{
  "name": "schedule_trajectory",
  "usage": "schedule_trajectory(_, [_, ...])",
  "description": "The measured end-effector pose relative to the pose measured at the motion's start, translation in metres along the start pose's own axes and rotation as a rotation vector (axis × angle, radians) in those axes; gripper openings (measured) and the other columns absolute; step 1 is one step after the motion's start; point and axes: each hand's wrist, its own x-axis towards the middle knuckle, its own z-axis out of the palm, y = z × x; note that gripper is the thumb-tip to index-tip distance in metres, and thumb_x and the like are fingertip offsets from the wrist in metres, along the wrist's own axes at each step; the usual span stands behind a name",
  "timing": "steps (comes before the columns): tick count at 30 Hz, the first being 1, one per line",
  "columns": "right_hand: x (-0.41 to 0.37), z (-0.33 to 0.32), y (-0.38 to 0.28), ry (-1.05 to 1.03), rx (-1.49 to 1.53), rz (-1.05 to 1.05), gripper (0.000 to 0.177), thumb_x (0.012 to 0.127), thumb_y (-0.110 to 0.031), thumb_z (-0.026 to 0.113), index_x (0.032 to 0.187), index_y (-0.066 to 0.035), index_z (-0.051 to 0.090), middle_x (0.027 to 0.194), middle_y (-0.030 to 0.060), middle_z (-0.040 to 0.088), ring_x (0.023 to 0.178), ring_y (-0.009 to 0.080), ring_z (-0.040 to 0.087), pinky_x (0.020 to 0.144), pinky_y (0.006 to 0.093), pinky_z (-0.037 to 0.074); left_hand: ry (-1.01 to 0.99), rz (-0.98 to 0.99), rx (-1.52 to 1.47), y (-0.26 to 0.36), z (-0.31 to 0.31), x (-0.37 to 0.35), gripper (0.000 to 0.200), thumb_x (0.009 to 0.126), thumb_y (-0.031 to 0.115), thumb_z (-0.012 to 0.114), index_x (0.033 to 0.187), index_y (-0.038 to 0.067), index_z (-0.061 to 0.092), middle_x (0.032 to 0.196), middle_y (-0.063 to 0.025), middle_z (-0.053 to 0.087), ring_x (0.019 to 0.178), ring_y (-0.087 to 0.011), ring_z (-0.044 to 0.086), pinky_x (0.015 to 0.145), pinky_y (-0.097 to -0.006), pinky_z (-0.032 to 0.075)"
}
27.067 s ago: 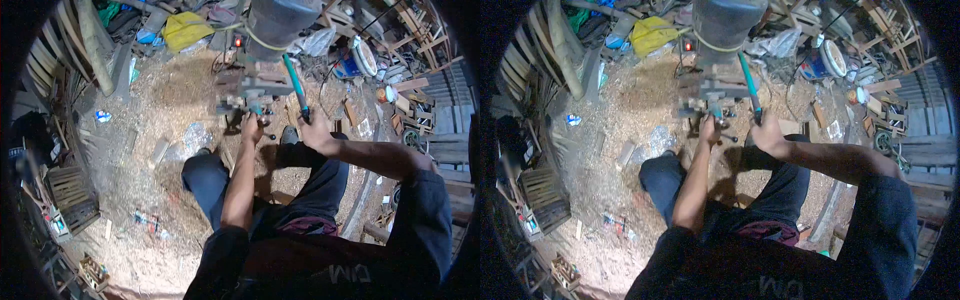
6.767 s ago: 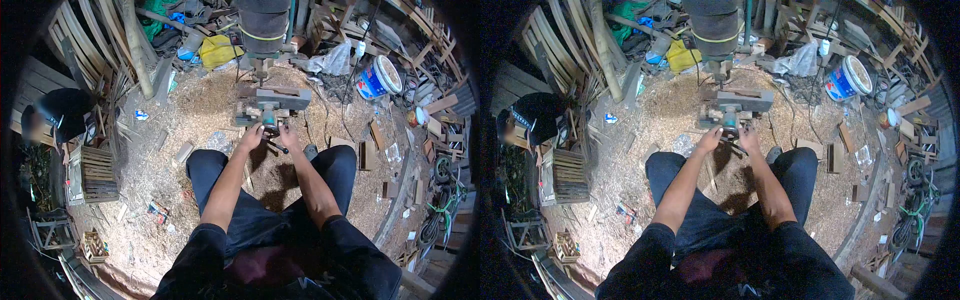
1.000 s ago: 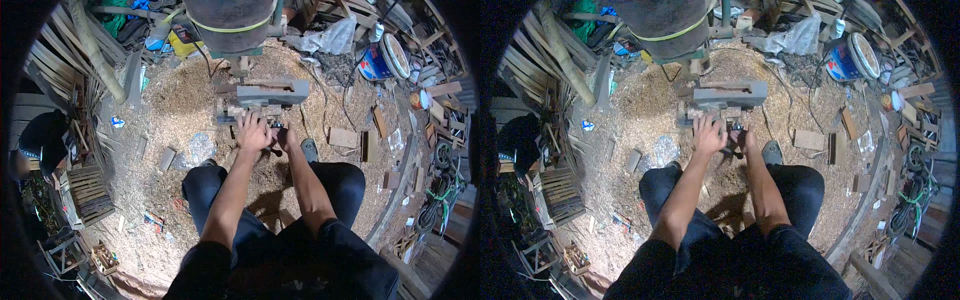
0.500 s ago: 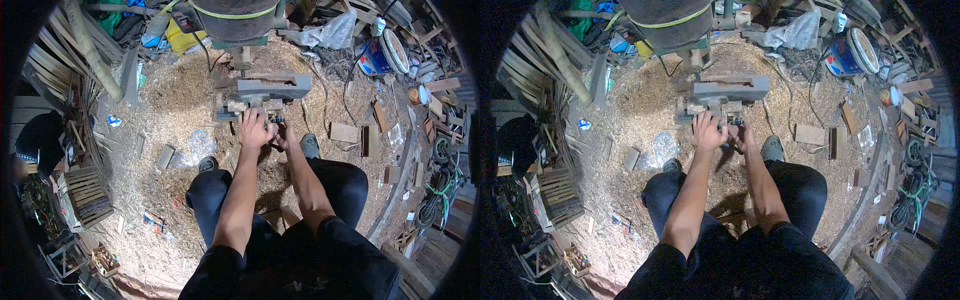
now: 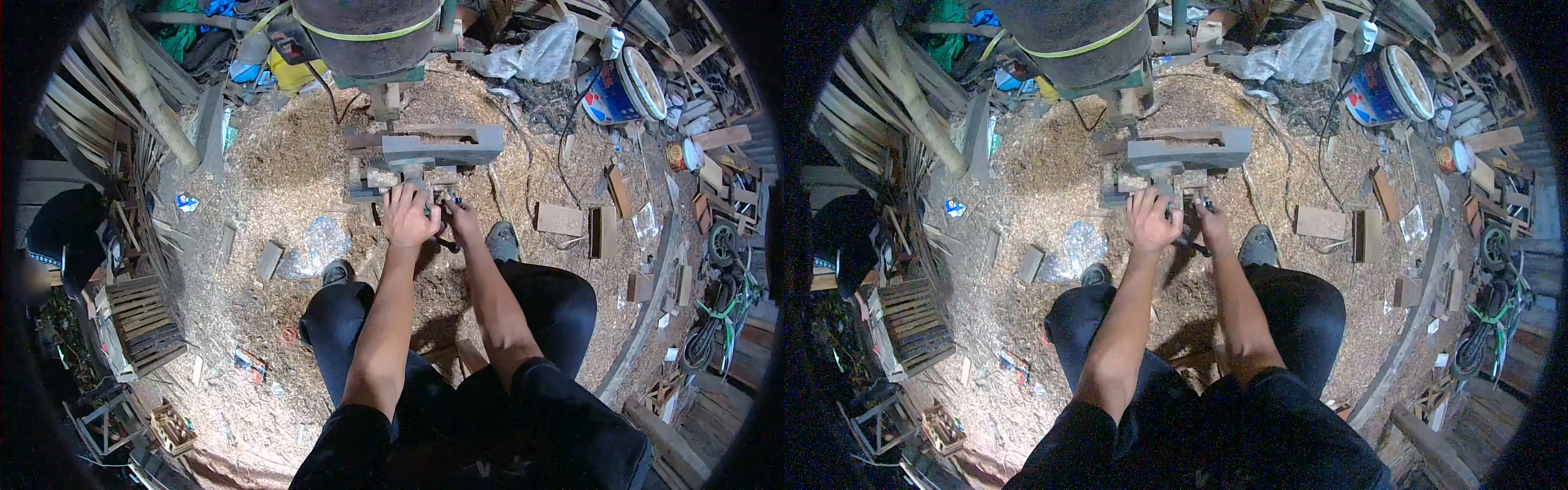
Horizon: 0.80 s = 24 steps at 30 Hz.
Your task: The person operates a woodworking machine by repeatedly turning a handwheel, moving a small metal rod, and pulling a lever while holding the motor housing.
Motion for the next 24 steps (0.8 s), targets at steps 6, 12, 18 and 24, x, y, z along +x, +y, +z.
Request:
schedule_trajectory(6, [-0.017,0.020,-0.016,0.274,-0.550,-0.314,0.051,0.076,-0.030,0.084,0.094,0.006,0.053,0.086,0.0128,0.063,0.072,0.0198,0.061,0.062,0.0373,0.047,-0.014,0.000,0.002,0.000,0.000,0.002,0.020,0.068,0.023,0.062,0.079,0.006,0.067,0.091,-0.0097,0.059,0.090,-0.0297,0.056,0.080,-0.0425,0.044])
schedule_trajectory(12, [-0.035,0.024,-0.028,0.187,-0.446,-0.562,0.056,0.076,-0.024,0.085,0.101,0.003,0.042,0.085,0.0114,0.056,0.068,0.0242,0.059,0.062,0.0373,0.050,0.011,-0.003,-0.036,-0.001,0.002,0.001,0.020,0.069,0.022,0.061,0.079,0.006,0.067,0.091,-0.0099,0.060,0.090,-0.0296,0.057,0.080,-0.0427,0.044])
schedule_trajectory(18, [-0.034,0.006,-0.027,-0.168,0.267,0.093,0.049,0.096,-0.038,0.062,0.110,0.008,0.056,0.099,0.0187,0.068,0.084,0.0255,0.069,0.081,0.0362,0.059,0.046,0.002,-0.044,-0.001,0.002,0.002,0.019,0.068,0.022,0.061,0.079,0.006,0.066,0.091,-0.0103,0.059,0.089,-0.0304,0.057,0.079,-0.0430,0.045])
schedule_trajectory(24, [-0.041,0.031,-0.027,0.306,-0.677,-0.622,0.055,0.084,-0.037,0.077,0.102,0.006,0.047,0.085,0.0199,0.065,0.073,0.0297,0.065,0.067,0.0393,0.053,0.021,-0.005,-0.040,-0.001,0.002,0.001,0.019,0.068,0.022,0.061,0.077,0.006,0.065,0.091,-0.0106,0.059,0.088,-0.0307,0.056,0.079,-0.0437,0.045])
